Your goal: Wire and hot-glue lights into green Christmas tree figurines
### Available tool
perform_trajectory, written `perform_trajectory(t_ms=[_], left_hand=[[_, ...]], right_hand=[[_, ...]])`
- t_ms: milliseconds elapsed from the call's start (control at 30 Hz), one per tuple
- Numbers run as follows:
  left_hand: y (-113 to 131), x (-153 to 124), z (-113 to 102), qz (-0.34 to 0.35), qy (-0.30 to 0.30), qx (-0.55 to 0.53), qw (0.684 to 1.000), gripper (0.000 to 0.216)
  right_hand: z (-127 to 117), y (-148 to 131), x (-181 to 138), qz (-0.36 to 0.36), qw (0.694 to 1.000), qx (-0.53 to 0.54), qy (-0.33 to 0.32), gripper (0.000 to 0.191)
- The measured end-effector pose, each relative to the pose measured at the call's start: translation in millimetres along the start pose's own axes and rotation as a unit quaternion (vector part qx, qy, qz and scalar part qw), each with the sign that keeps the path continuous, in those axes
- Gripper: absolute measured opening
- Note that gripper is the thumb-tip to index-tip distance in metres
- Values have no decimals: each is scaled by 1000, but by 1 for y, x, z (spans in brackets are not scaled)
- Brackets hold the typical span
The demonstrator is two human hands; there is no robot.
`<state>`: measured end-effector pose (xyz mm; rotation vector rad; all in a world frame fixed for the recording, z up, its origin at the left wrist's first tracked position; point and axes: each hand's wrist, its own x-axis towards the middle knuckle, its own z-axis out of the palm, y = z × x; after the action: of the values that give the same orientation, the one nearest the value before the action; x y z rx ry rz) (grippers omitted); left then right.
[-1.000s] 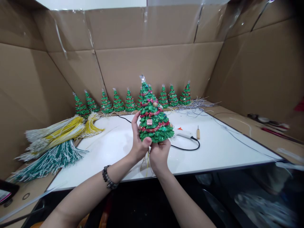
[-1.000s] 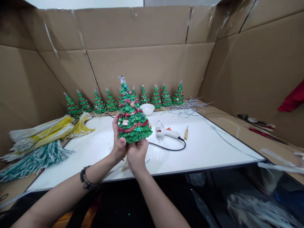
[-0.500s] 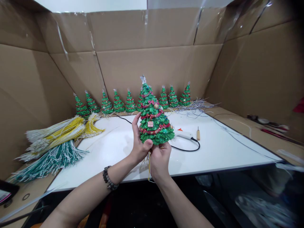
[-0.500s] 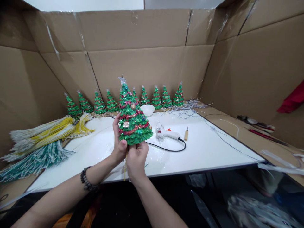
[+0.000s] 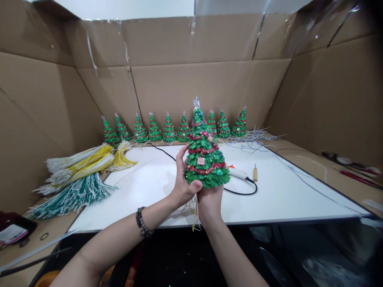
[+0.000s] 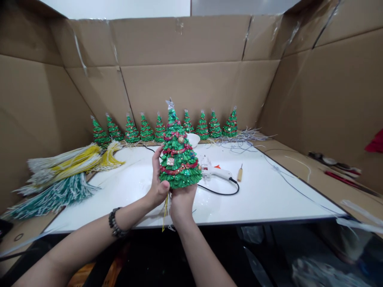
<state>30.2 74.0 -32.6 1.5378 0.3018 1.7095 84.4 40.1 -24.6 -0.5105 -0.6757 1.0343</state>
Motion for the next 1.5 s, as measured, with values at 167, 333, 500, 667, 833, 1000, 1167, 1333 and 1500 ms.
perform_trajectory(t_ms=[167, 333, 500, 667, 833, 1000, 1167, 1333, 1500], left_hand=[[-1, 0, -1, -24, -1, 0, 1000, 100], [-1, 0, -4, -43, -3, -25, 999, 101], [0, 14, -19, 5, 36, 56, 998, 104], [3, 30, -40, 88, 49, 230, 968, 119], [8, 26, -32, 94, 35, 300, 949, 113], [15, 29, -34, 53, -20, 303, 951, 97], [16, 47, -58, 84, -57, 275, 956, 85], [11, 49, -56, 119, -50, 195, 972, 121], [11, 46, -49, 70, -56, 89, 992, 124]], right_hand=[[0, -3, 0, 32, 999, 10, 2, 40], [-9, 1, -5, 74, 997, -16, 7, 22], [-40, -11, -4, 47, 994, -96, 2, 26], [-57, -43, 27, -120, 971, -205, 31, 37], [-36, -42, 53, -90, 931, -260, -239, 70], [-27, -32, 77, -10, 933, -209, -292, 78], [-27, -41, 90, 78, 947, -120, -288, 72], [-21, -39, 78, 62, 937, -117, -323, 79], [-19, -43, 76, -1, 943, -164, -291, 77]])
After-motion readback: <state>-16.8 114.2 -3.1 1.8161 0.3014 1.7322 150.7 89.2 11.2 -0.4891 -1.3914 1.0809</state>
